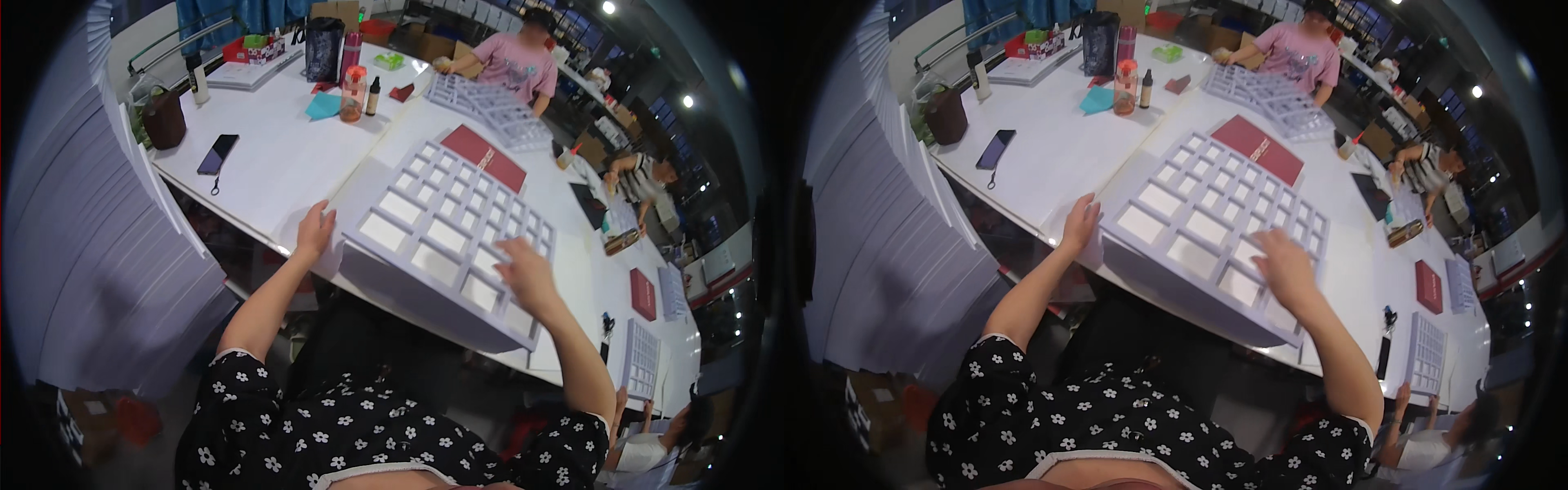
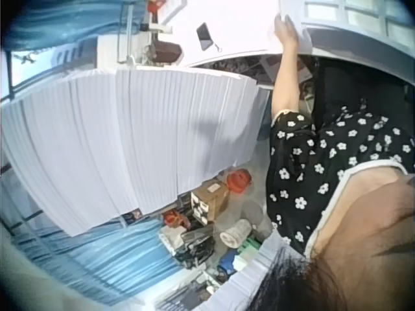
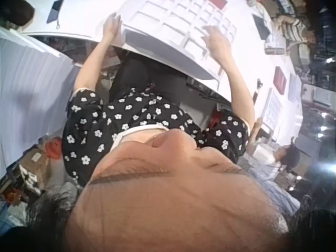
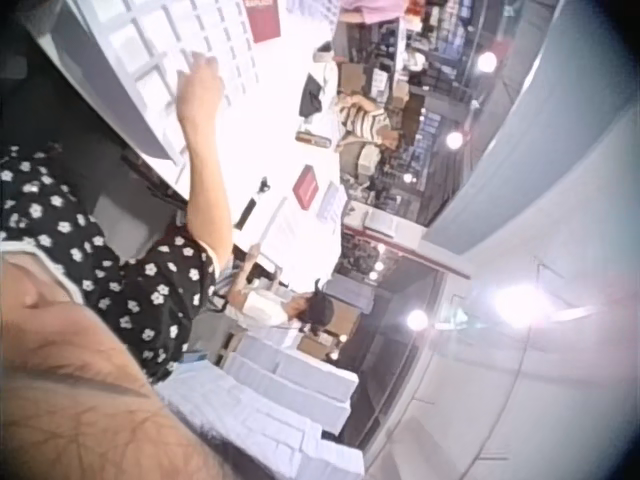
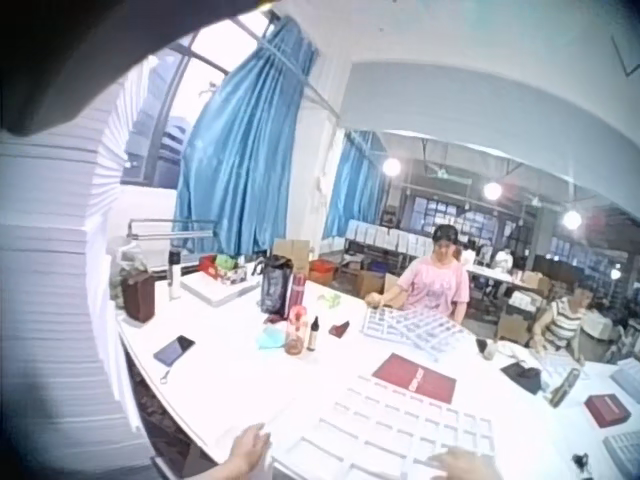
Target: The person assembles books by placing white paper covers into a purple grid mold on a table. They repeatedly open the covers, align them with the grid, and press them down to secure the shape. The process is repetitive, involving handling multiple covers one by one.
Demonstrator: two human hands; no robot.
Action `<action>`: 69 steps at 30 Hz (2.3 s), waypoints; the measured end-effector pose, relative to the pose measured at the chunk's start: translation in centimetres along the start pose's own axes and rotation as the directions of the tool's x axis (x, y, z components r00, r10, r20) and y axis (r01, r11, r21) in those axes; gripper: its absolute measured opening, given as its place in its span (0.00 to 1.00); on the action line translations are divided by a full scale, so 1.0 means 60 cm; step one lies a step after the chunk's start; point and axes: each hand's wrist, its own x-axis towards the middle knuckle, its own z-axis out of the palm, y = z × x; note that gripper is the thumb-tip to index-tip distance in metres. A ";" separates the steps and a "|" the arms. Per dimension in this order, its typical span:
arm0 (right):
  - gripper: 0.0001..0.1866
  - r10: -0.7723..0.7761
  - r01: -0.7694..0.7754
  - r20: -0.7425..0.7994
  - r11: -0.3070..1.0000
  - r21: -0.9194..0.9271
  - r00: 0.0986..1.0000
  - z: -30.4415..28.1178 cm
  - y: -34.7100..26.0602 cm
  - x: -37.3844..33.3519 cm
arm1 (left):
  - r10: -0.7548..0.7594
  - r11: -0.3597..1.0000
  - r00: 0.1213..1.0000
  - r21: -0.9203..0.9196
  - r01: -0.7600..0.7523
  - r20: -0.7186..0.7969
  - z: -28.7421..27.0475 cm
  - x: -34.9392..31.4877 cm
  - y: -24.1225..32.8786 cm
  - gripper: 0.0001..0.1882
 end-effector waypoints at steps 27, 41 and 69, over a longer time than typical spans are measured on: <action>0.38 0.559 -0.558 -0.522 0.810 0.178 0.645 0.142 0.023 -0.341 | 0.219 0.955 0.931 0.134 -0.266 0.291 -0.083 -0.120 0.242 0.25; 0.35 0.781 -0.432 -0.298 0.571 0.698 0.549 0.162 0.057 -0.337 | 0.183 0.943 0.940 0.218 -0.250 0.288 -0.074 -0.147 0.260 0.20; 0.27 0.797 -0.479 -0.352 0.585 0.655 0.491 0.185 0.031 -0.335 | 0.239 0.938 0.948 0.204 -0.282 0.212 -0.077 -0.134 0.238 0.26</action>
